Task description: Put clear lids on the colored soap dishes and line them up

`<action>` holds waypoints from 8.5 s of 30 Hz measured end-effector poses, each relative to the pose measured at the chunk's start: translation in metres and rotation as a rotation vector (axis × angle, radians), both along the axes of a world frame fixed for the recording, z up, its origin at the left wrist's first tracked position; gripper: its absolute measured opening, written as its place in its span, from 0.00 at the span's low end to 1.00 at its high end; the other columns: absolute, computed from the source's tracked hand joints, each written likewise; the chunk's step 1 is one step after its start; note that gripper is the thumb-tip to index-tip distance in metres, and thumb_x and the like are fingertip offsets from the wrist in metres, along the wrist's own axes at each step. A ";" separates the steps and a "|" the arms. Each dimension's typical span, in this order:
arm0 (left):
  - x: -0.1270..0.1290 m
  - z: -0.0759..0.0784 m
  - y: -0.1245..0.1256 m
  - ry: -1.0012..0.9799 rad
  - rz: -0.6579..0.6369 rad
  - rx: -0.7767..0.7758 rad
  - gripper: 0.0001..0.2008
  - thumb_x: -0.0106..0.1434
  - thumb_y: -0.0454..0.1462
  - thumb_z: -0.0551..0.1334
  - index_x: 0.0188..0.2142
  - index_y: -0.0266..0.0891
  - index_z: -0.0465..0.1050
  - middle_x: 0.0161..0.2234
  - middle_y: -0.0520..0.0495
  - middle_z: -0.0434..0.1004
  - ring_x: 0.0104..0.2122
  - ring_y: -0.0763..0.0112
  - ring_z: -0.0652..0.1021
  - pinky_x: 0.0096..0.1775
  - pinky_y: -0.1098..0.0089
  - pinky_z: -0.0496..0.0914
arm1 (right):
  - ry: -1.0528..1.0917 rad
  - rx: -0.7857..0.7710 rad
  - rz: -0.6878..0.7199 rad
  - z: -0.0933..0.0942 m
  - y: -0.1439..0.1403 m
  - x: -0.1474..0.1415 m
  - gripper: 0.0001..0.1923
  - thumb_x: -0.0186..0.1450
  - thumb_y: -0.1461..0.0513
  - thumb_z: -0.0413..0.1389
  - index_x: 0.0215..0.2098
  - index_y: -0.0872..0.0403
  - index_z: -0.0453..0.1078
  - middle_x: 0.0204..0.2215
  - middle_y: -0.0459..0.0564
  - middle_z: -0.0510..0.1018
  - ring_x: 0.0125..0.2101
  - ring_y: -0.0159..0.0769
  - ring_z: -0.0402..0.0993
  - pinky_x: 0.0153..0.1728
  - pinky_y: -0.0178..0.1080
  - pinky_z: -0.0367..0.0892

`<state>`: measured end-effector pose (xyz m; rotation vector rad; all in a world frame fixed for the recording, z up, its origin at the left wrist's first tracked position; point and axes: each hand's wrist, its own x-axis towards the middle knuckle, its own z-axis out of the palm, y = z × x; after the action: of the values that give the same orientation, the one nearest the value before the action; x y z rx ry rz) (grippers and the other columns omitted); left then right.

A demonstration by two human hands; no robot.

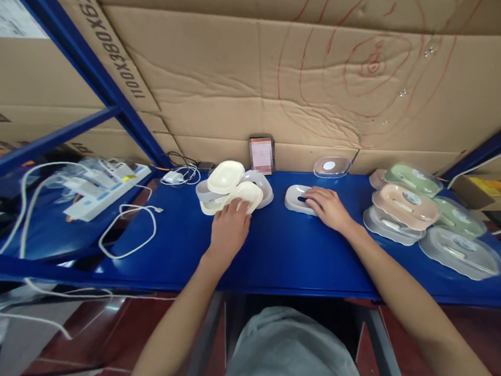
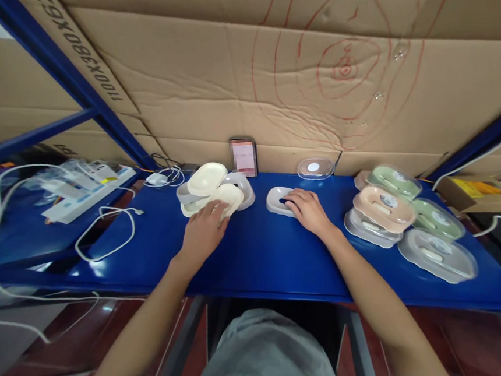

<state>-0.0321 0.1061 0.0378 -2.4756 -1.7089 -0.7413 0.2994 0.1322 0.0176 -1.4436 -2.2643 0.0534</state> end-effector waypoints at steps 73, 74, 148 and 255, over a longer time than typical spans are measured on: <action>0.000 -0.043 -0.071 -0.411 -0.366 -0.345 0.47 0.67 0.46 0.72 0.77 0.54 0.48 0.72 0.39 0.63 0.71 0.49 0.66 0.70 0.45 0.63 | -0.155 0.043 0.140 0.005 -0.122 -0.062 0.33 0.76 0.50 0.56 0.76 0.39 0.58 0.75 0.58 0.62 0.70 0.58 0.63 0.63 0.63 0.69; 0.000 -0.042 -0.071 -0.405 -0.362 -0.341 0.47 0.67 0.46 0.72 0.77 0.54 0.48 0.72 0.39 0.63 0.71 0.49 0.67 0.70 0.45 0.63 | -0.140 0.038 0.140 0.003 -0.122 -0.061 0.33 0.76 0.50 0.56 0.76 0.39 0.58 0.75 0.57 0.61 0.70 0.57 0.63 0.64 0.62 0.69; -0.093 -0.020 0.000 -0.062 0.051 0.022 0.16 0.75 0.41 0.58 0.57 0.40 0.77 0.60 0.33 0.78 0.62 0.43 0.76 0.61 0.42 0.71 | -0.028 -0.009 0.098 -0.013 -0.158 -0.055 0.20 0.80 0.60 0.50 0.67 0.45 0.71 0.70 0.54 0.71 0.68 0.48 0.69 0.66 0.58 0.67; -0.062 -0.002 0.008 -0.363 0.013 0.130 0.16 0.74 0.49 0.63 0.50 0.43 0.82 0.53 0.44 0.85 0.53 0.57 0.83 0.58 0.56 0.76 | 0.065 0.034 0.002 -0.021 -0.161 -0.014 0.26 0.78 0.56 0.55 0.73 0.43 0.63 0.74 0.54 0.63 0.74 0.54 0.57 0.69 0.63 0.66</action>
<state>-0.0946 0.1146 0.0358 -2.3494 -1.7071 -1.3225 0.2855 -0.0285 -0.0034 -1.4019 -2.2048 0.0615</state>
